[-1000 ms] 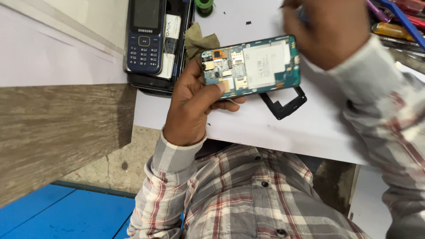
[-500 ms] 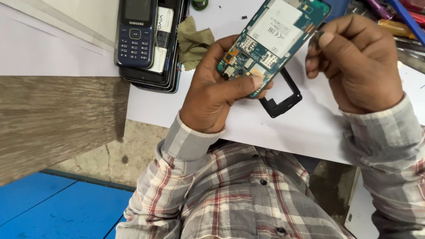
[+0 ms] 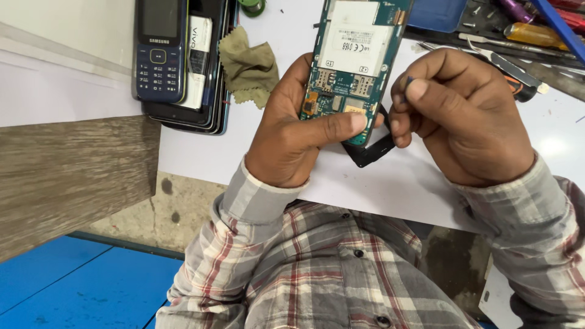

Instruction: The person disassembles a smartphone at a repair bench, separating the display from the frame and lifting out the internal board. They wipe the display with a cloth, handle the frame and midplate, and work the board free of connectors by hand.

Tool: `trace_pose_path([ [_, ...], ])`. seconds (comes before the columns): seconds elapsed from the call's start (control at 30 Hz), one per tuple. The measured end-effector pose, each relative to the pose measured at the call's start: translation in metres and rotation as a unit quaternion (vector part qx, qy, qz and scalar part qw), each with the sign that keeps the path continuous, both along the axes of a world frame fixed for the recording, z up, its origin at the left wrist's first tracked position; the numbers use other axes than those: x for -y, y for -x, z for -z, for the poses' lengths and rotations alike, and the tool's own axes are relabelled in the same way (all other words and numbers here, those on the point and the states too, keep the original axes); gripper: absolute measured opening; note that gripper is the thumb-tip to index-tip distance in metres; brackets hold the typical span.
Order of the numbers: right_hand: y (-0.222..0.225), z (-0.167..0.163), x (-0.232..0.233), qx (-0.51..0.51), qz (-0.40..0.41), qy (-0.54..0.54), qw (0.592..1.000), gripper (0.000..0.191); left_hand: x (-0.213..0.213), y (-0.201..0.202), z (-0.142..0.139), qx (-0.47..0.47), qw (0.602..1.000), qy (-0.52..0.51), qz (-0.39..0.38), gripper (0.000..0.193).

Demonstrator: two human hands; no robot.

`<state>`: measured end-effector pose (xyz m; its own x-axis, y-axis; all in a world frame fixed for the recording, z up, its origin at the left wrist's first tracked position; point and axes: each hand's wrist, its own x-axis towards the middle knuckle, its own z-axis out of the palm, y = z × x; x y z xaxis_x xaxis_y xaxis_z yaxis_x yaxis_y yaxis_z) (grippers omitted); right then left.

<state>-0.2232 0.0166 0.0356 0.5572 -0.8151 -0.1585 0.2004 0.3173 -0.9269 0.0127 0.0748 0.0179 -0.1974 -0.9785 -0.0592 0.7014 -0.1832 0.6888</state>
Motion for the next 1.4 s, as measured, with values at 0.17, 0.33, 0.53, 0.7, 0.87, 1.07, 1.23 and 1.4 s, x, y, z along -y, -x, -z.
trace_pose_path([
  [0.17, -0.002, -0.003, -0.002, 0.014, -0.005, -0.014, 1.0, 0.014, -0.002, 0.006, 0.0, 0.014, 0.999, 0.011, -0.041, 0.054],
  [0.33, -0.006, -0.002, -0.005, -0.008, -0.012, -0.021, 1.0, 0.014, -0.003, 0.006, 0.003, 0.03, 0.997, 0.024, -0.06, 0.05],
  [0.53, -0.003, 0.002, -0.001, 0.006, 0.001, -0.004, 1.0, 0.012, -0.002, 0.005, 0.006, 0.086, 0.993, 0.049, -0.068, 0.047],
  [0.7, 0.007, 0.005, 0.007, 0.026, 0.094, -0.009, 0.995, 0.01, 0.0, 0.0, 0.006, 0.314, 0.936, 0.115, -0.112, 0.043],
  [0.87, 0.021, 0.003, 0.014, 0.015, 0.152, 0.012, 0.988, 0.016, -0.002, -0.014, -0.002, 0.385, 0.903, 0.116, -0.154, 0.042],
  [1.07, 0.023, 0.0, 0.017, 0.013, 0.164, 0.005, 0.986, 0.017, 0.004, -0.02, -0.006, 0.238, 0.962, 0.022, -0.132, 0.041],
  [1.23, 0.013, 0.001, 0.016, -0.044, 0.094, 0.014, 0.994, 0.013, 0.002, -0.008, 0.009, 0.145, 0.984, 0.012, -0.103, 0.026],
  [1.4, 0.002, 0.005, 0.01, -0.022, 0.002, -0.019, 1.0, 0.01, -0.002, 0.005, 0.019, 0.165, 0.976, 0.072, -0.123, 0.02],
])
